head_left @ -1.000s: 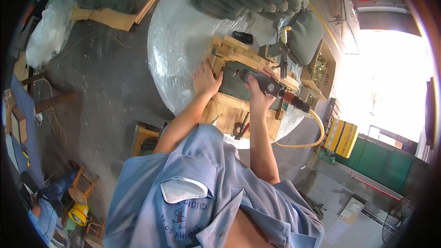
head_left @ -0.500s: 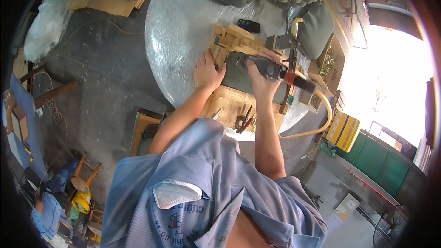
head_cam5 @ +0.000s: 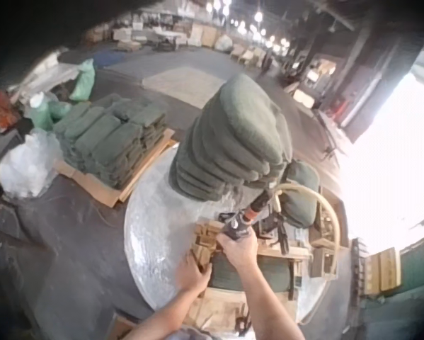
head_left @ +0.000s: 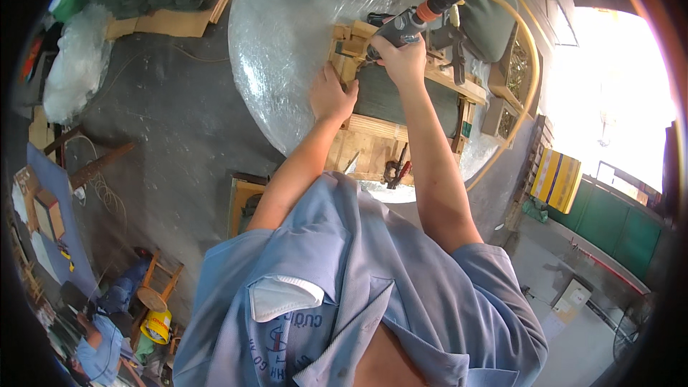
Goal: The person assembles a chair by placing a green cushion onto a wooden frame, securing it with a pneumatic drill and fasteners, and adjusting the frame. The person repeats this process for multiple cushions, stacking the finished units on the table.
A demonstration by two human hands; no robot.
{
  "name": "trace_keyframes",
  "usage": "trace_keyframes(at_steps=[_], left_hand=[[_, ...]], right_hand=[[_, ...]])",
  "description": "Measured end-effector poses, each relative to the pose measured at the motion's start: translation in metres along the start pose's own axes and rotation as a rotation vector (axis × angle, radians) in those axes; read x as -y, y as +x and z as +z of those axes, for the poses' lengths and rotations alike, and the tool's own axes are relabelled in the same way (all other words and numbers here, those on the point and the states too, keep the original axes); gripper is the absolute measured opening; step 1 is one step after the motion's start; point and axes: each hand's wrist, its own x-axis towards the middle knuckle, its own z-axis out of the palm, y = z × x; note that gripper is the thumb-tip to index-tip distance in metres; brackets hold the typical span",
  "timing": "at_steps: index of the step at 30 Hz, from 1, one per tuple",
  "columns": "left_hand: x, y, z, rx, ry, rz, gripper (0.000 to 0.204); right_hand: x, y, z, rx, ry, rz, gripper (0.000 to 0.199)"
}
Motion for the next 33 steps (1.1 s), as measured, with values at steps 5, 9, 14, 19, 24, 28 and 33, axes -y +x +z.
trace_keyframes(at_steps=[5, 9, 14, 19, 24, 28, 33], left_hand=[[0.005, 0.006, 0.001, 0.069, -0.082, -0.029, 0.086], [0.004, 0.004, -0.005, 0.079, -0.093, -0.054, 0.083], [0.010, 0.006, 0.001, 0.101, -0.184, -0.064, 0.085], [-0.007, -0.001, 0.001, 0.073, 0.039, -0.005, 0.081], [-0.024, -0.017, 0.022, -0.073, 0.375, -0.046, 0.079], [-0.030, -0.010, 0.016, 0.001, 0.403, -0.102, 0.081], [-0.034, -0.011, 0.012, -0.040, 0.391, -0.088, 0.078]], right_hand=[[0.002, -0.036, -0.025, -0.026, 0.263, 0.069, 0.051], [-0.039, -0.104, -0.066, -0.295, 0.637, 0.158, 0.055], [-0.129, -0.206, -0.154, -0.606, 1.043, 0.432, 0.049], [-0.214, -0.296, -0.221, -0.882, 1.532, 0.576, 0.038], [-0.249, -0.308, -0.244, -1.124, 1.984, 0.590, 0.063], [-0.289, -0.273, -0.267, -1.180, 2.036, 0.558, 0.068], [-0.341, -0.184, -0.301, -1.173, 2.338, 0.618, 0.078]])
